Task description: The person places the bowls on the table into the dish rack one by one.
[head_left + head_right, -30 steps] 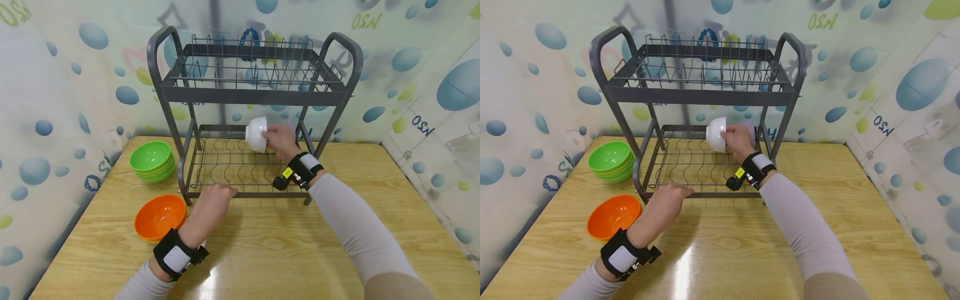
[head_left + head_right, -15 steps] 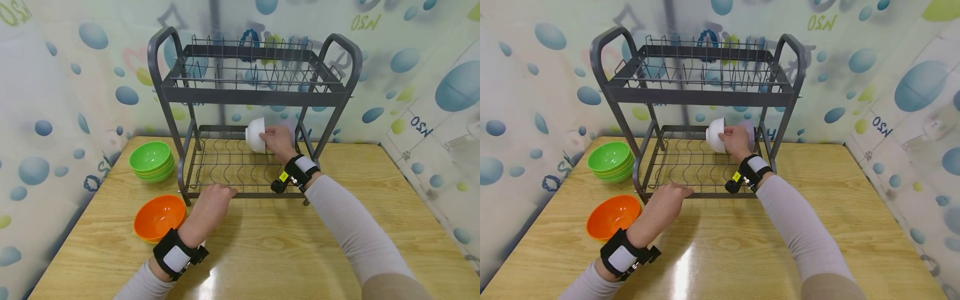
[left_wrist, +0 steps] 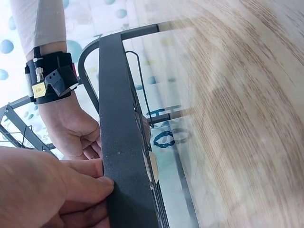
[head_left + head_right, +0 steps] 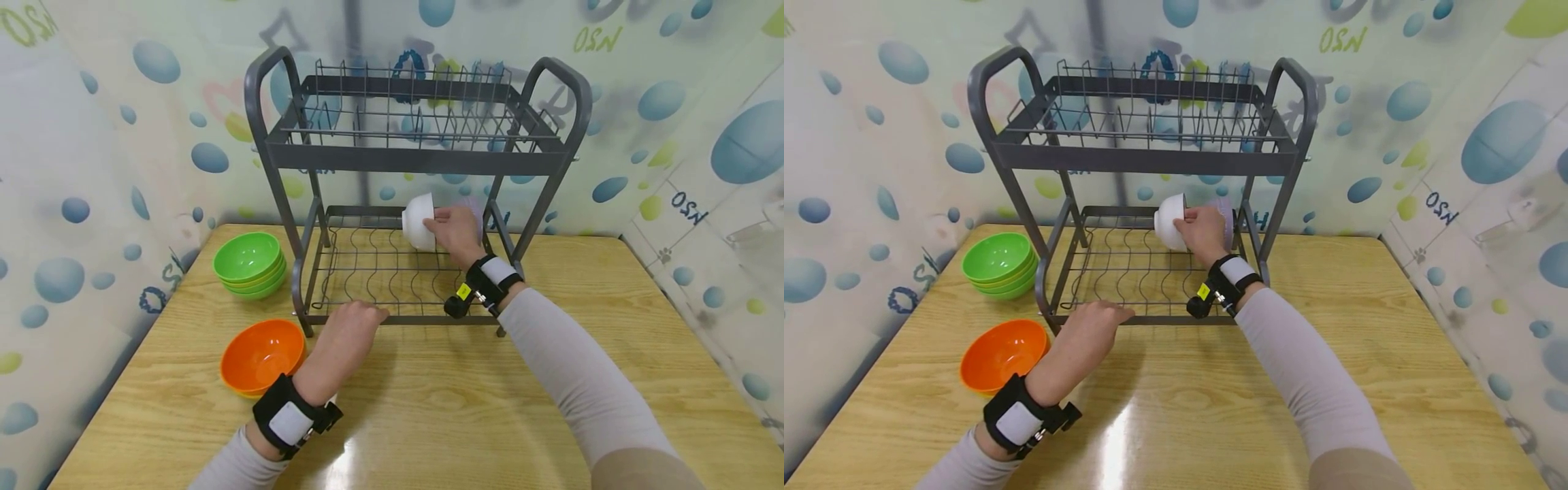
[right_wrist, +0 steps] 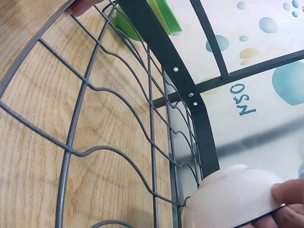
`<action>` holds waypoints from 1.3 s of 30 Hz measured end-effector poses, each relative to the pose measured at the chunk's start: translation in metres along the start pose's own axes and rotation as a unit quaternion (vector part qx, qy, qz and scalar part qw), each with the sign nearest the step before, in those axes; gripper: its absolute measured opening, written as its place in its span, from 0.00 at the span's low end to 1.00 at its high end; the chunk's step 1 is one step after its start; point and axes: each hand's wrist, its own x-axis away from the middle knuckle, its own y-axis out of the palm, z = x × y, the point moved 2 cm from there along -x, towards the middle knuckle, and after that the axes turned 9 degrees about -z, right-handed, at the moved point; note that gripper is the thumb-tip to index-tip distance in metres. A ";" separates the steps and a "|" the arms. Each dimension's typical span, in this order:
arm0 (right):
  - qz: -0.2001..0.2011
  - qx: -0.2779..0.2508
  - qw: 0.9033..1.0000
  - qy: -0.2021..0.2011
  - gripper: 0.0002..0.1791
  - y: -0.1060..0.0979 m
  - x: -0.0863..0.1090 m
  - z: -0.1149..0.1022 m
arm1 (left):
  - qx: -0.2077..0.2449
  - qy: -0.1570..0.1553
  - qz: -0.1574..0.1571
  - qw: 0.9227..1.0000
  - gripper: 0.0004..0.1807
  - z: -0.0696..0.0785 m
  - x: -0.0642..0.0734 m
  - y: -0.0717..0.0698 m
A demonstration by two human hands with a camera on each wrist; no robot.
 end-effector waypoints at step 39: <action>-0.107 0.247 0.936 -0.227 0.16 -0.036 0.113 0.035 | -0.006 -0.008 -0.004 1.000 0.19 0.001 -0.001 -0.001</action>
